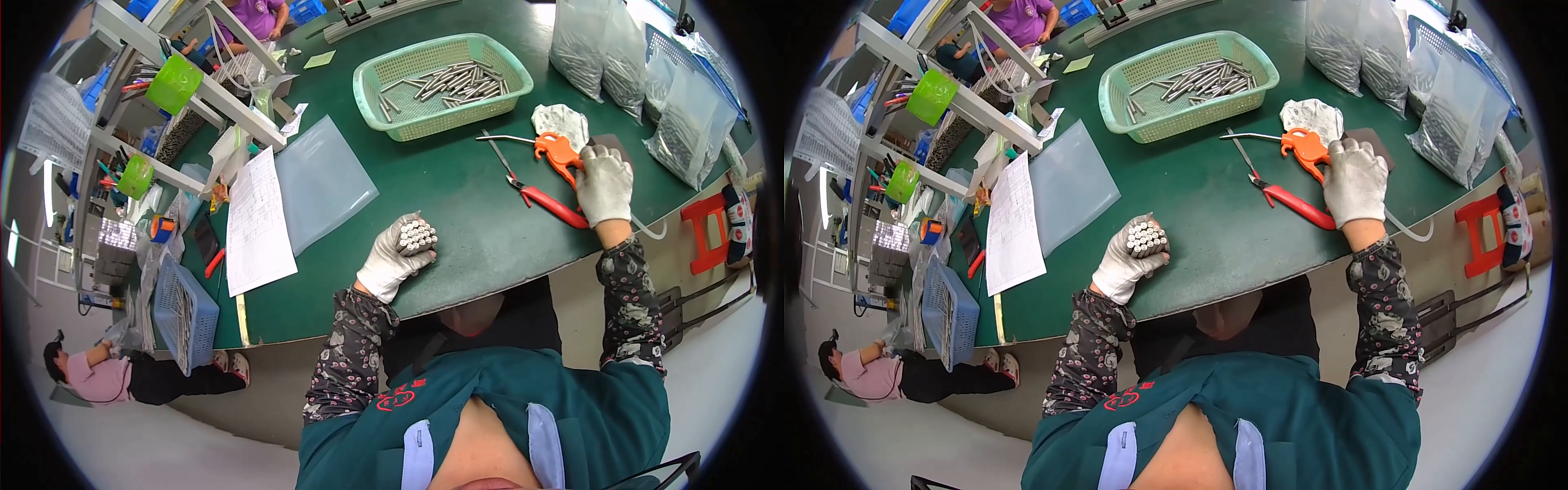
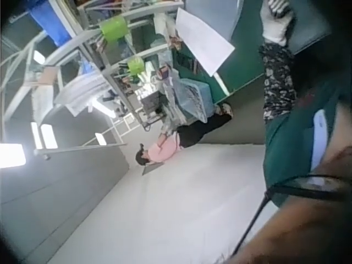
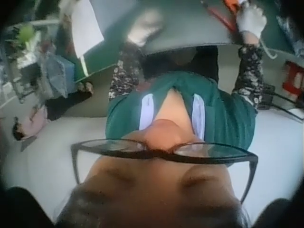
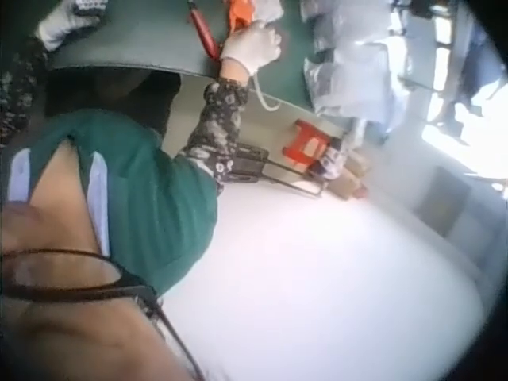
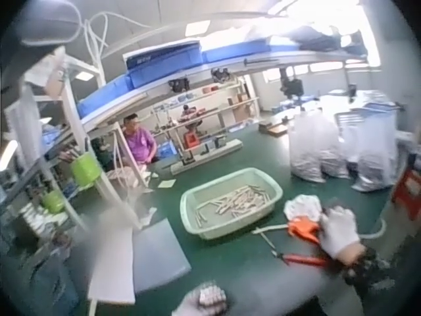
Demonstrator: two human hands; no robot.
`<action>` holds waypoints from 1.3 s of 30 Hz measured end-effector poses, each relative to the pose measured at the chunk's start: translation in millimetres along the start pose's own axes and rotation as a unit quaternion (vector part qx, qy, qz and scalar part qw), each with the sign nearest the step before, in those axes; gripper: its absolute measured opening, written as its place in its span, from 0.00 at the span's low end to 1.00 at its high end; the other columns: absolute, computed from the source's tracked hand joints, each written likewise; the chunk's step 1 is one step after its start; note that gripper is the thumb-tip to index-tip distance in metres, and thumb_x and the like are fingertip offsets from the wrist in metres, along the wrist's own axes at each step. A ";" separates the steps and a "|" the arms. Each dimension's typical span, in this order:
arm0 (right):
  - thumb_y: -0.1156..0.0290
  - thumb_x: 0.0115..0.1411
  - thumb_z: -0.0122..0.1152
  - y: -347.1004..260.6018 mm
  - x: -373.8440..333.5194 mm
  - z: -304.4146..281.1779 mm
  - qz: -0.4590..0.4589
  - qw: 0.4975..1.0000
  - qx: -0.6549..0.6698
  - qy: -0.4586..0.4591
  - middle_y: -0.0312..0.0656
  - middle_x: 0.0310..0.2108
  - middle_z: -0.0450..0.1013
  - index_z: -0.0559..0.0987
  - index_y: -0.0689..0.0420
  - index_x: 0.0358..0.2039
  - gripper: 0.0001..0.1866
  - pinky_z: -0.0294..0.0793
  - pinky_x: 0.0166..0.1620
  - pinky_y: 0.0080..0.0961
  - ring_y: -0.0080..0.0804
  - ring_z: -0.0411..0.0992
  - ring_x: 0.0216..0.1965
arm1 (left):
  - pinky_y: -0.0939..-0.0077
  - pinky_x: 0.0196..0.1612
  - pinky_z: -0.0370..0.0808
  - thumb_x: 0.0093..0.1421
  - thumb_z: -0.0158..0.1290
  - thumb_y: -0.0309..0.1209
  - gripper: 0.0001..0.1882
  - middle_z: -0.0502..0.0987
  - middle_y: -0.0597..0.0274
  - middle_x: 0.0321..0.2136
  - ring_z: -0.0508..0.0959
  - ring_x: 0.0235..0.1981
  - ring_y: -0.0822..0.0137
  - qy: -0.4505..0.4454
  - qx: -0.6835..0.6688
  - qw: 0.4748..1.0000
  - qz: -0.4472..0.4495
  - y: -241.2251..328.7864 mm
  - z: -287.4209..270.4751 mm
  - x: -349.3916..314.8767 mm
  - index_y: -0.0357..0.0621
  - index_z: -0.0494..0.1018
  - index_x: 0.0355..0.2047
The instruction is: The person is sanding the ends of a bundle of metal pins using a handheld sanding block on a workbench.
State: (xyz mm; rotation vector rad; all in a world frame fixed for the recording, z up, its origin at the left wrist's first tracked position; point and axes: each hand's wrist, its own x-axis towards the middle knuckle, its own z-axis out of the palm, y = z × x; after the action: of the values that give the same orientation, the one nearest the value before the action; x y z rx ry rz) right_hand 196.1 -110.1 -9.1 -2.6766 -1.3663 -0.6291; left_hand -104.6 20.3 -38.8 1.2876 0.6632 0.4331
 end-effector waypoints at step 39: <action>0.74 0.49 0.52 -102.8 8.2 -15.9 -0.179 0.891 0.413 -0.050 0.48 0.22 0.71 0.71 0.59 0.25 0.03 0.70 0.32 0.34 0.43 0.71 0.28 | 0.89 0.20 0.68 0.45 0.58 0.15 0.33 0.72 0.68 0.33 0.71 0.27 0.79 0.030 0.003 0.999 -0.026 8.0 3.3 0.7 0.42 0.60 0.51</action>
State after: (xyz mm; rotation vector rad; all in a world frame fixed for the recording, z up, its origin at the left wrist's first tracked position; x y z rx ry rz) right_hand 114.1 -45.8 -3.8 -1.8083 -1.6692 0.1011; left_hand -101.4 20.3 -30.8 1.2638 0.7460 0.4290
